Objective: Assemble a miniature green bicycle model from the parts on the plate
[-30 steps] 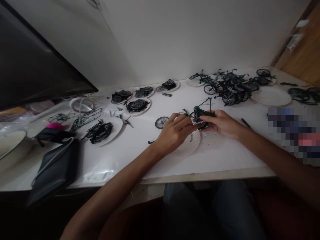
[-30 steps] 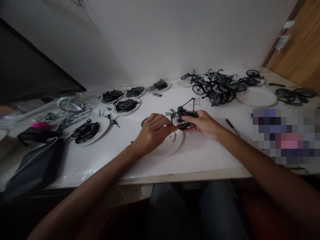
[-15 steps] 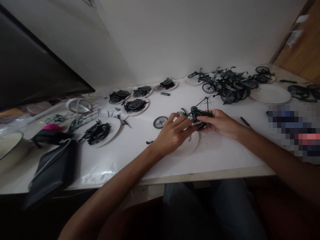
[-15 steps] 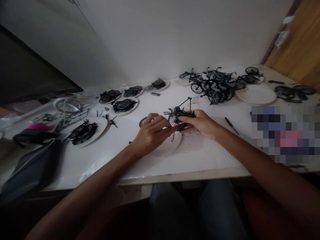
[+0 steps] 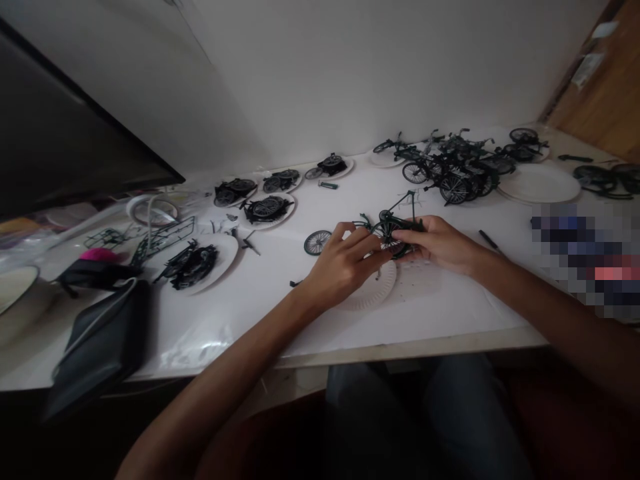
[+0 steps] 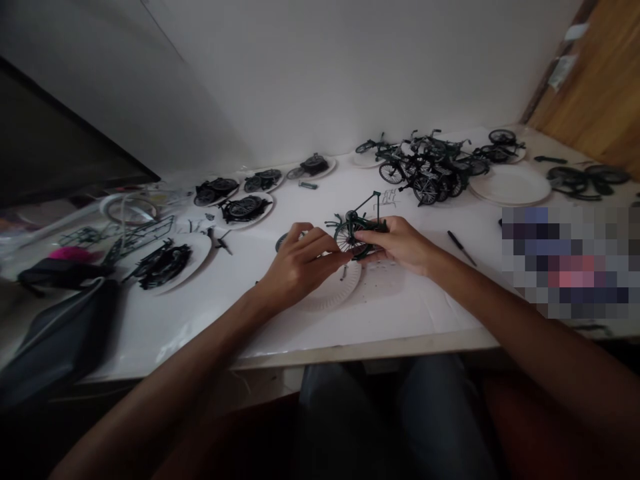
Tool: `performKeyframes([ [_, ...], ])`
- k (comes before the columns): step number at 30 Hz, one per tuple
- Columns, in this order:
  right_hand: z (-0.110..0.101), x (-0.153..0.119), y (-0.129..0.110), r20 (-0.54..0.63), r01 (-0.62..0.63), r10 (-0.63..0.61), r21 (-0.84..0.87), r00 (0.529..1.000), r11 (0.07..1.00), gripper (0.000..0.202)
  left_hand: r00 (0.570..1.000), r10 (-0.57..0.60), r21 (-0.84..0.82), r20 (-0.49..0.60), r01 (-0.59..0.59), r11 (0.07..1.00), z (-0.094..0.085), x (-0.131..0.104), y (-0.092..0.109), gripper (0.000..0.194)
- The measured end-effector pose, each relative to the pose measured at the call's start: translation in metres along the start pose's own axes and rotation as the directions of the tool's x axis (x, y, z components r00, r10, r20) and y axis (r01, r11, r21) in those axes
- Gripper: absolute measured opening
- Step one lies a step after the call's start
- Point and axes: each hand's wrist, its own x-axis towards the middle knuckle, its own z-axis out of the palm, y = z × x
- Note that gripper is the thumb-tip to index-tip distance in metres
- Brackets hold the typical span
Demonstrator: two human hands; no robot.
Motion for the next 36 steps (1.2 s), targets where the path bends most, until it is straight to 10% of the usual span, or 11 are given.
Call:
performKeyframes([
  [36, 0.005, -0.006, -0.006, 0.072, -0.053, 0.07, -0.212, 0.995, 0.976, 0.02, 0.997, 0.033, -0.047, 0.071, -0.03, 0.998, -0.007, 0.002, 0.001, 0.011],
])
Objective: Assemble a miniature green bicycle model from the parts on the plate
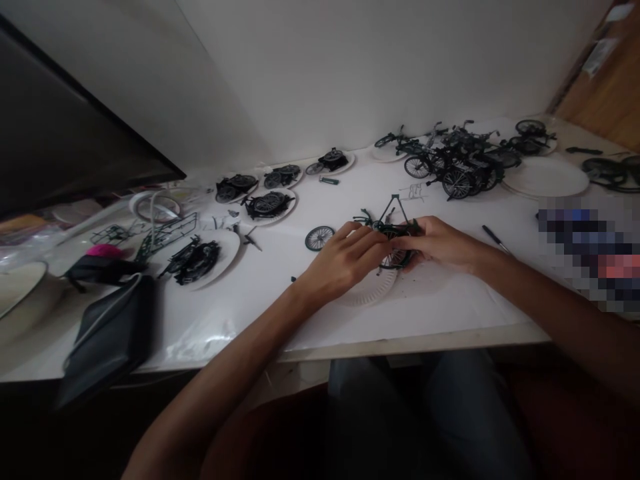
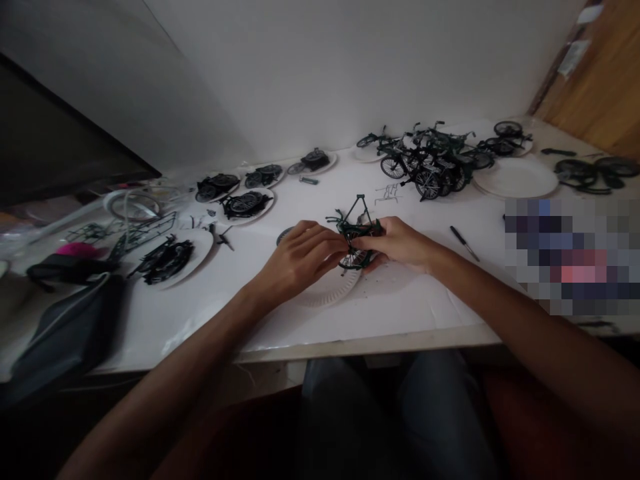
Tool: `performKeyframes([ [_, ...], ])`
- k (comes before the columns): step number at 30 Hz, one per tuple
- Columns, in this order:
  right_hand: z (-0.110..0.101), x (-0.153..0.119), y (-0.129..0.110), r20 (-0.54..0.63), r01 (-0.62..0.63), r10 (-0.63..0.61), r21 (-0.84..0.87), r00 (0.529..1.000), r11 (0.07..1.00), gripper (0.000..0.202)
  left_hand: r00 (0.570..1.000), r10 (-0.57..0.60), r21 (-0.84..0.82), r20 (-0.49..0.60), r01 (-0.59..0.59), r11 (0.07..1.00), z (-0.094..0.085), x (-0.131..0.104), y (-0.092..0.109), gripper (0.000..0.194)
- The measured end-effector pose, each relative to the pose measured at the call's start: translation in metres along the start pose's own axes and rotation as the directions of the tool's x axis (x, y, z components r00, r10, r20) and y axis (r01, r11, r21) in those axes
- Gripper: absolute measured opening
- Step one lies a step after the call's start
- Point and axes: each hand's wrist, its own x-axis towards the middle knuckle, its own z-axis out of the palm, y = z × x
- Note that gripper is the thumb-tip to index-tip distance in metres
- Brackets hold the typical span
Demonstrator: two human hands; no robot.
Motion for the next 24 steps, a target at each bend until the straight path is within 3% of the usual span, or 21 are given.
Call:
performKeyframes([
  [4, -0.0012, -0.0014, -0.0026, 0.003, -0.016, 0.016, 0.006, 1.0, 1.0, 0.021, 0.993, -0.099, -0.085, -0.071, 0.092, 0.992, -0.0005, -0.0002, -0.0014, 0.009],
  [10, -0.0004, -0.0022, -0.0028, -0.015, 0.0, 0.0, -0.003, 1.0, 1.0, 0.015, 0.997, -0.053, -0.076, 0.053, 0.057, 0.995, -0.0074, 0.0006, 0.0038, 0.03],
  [17, -0.0019, -0.0001, 0.0017, 0.004, 0.019, -0.019, 0.005, 1.0, 1.0, 0.017, 0.99, -0.007, -0.011, 0.143, 0.008, 1.0, -0.0073, 0.0019, 0.008, 0.018],
  [24, -0.0033, -0.0009, -0.0002, 0.034, 0.0, 0.0, -0.003, 0.999, 1.0, 0.02, 0.999, -0.018, 0.012, 0.028, 0.018, 1.0, -0.0091, 0.0019, 0.0045, 0.011],
])
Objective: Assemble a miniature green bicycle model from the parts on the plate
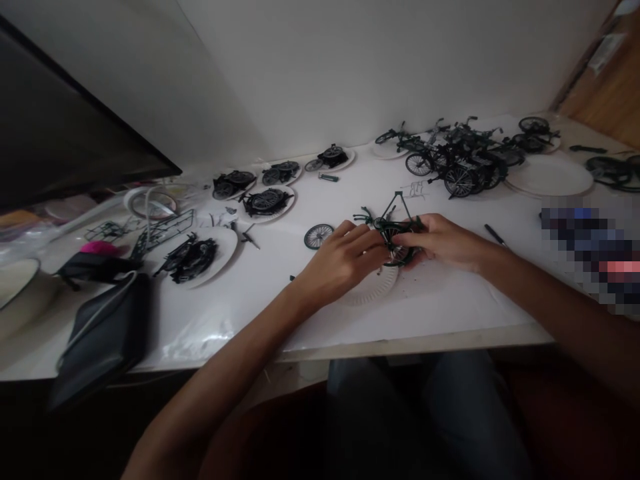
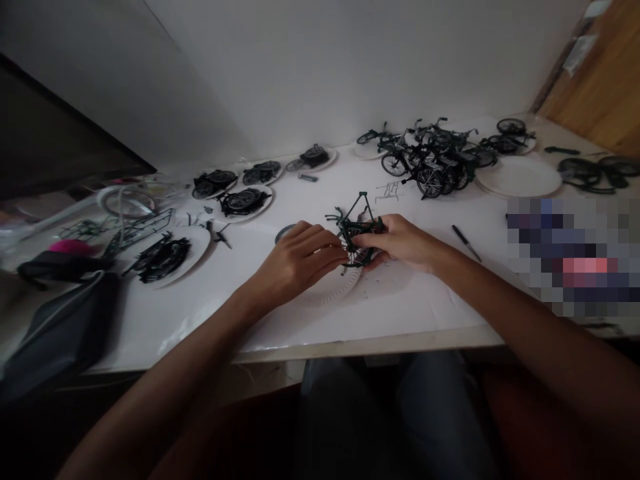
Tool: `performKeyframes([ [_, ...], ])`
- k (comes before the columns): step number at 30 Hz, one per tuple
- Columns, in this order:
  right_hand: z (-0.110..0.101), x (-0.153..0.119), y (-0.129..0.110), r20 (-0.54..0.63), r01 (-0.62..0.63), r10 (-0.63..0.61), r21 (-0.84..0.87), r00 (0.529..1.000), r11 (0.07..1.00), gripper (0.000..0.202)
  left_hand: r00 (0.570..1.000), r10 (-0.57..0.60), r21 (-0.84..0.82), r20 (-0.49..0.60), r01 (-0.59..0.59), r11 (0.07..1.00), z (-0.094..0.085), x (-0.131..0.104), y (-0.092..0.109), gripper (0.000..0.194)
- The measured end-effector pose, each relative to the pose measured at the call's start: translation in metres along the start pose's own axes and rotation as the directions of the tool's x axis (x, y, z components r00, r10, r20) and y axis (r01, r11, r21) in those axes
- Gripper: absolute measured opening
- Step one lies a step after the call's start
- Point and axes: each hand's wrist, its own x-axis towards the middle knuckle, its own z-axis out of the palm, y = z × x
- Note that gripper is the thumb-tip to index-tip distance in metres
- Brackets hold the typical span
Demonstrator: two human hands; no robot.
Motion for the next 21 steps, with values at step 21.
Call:
performKeyframes([
  [21, 0.0, -0.003, -0.003, 0.102, -0.079, 0.085, -0.065, 0.991, 0.995, 0.028, 0.97, -0.229, -0.407, -0.084, 0.176, 0.896, 0.014, -0.001, -0.005, 0.012],
])
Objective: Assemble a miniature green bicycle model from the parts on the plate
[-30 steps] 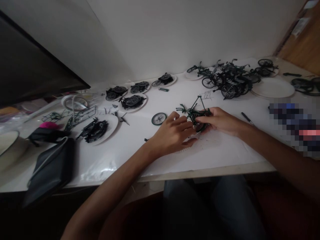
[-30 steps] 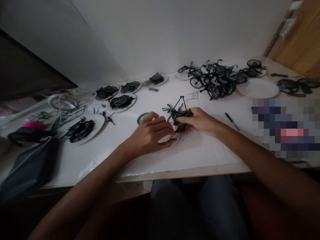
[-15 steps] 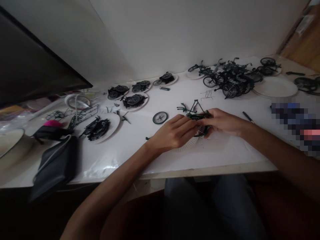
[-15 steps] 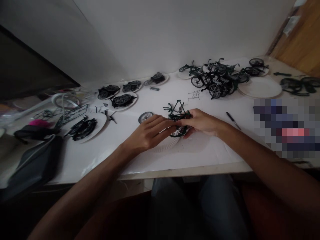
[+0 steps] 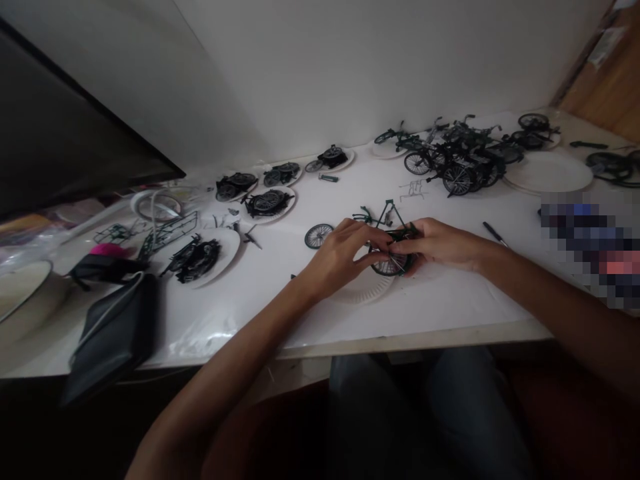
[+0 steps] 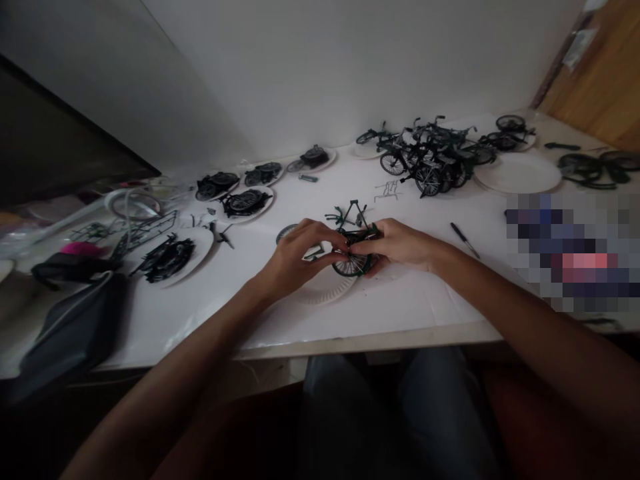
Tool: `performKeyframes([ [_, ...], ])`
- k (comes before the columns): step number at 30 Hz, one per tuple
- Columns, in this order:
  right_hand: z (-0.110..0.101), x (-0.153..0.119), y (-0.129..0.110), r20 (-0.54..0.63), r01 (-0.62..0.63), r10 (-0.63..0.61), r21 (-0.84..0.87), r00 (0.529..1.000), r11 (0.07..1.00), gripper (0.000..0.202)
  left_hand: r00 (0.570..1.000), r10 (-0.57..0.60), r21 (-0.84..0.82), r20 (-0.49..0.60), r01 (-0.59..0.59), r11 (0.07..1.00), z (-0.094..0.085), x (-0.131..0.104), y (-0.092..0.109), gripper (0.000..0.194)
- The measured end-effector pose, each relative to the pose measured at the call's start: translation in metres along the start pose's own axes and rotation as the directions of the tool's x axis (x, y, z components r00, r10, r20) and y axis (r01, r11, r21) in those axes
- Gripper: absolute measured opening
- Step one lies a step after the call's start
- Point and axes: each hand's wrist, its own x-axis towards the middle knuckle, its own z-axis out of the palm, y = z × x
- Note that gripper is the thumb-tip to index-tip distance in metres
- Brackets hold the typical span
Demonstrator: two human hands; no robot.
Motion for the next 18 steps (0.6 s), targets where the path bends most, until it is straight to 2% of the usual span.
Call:
performKeyframes([
  [3, 0.002, -0.001, -0.002, -0.018, -0.015, 0.015, 0.024, 1.0, 1.0, 0.03, 0.999, -0.034, -0.008, 0.004, 0.034, 0.999, -0.002, 0.0, 0.001, 0.008],
  [8, 0.001, 0.0, 0.001, -0.05, 0.012, -0.006, 0.122, 0.999, 0.992, 0.025, 1.0, -0.002, 0.027, 0.025, 0.002, 1.0, -0.007, 0.0, -0.003, 0.009],
  [12, -0.001, 0.001, 0.003, 0.014, 0.031, -0.034, 0.178, 0.999, 0.984, 0.028, 0.999, -0.02, 0.102, -0.038, 0.024, 0.994, -0.023, 0.003, -0.003, 0.009],
  [14, -0.002, 0.0, 0.002, 0.018, 0.036, -0.039, 0.161, 0.999, 0.986, 0.031, 0.995, -0.041, 0.107, -0.092, 0.051, 0.993, -0.033, 0.005, 0.011, 0.009],
  [16, -0.002, -0.001, 0.001, -0.019, 0.039, -0.037, 0.129, 0.999, 0.991, 0.031, 0.992, -0.058, 0.05, -0.114, 0.064, 0.997, -0.04, 0.006, 0.038, 0.011],
  [17, -0.002, -0.002, 0.001, -0.047, 0.038, -0.033, 0.112, 0.998, 0.993, 0.031, 0.992, -0.087, -0.004, -0.096, 0.087, 0.996, -0.042, 0.004, 0.056, 0.012],
  [18, -0.002, -0.002, 0.0, -0.069, 0.033, -0.027, 0.096, 0.997, 0.995, 0.031, 0.995, -0.101, -0.047, -0.016, 0.1, 0.994, -0.042, 0.003, 0.076, 0.016],
])
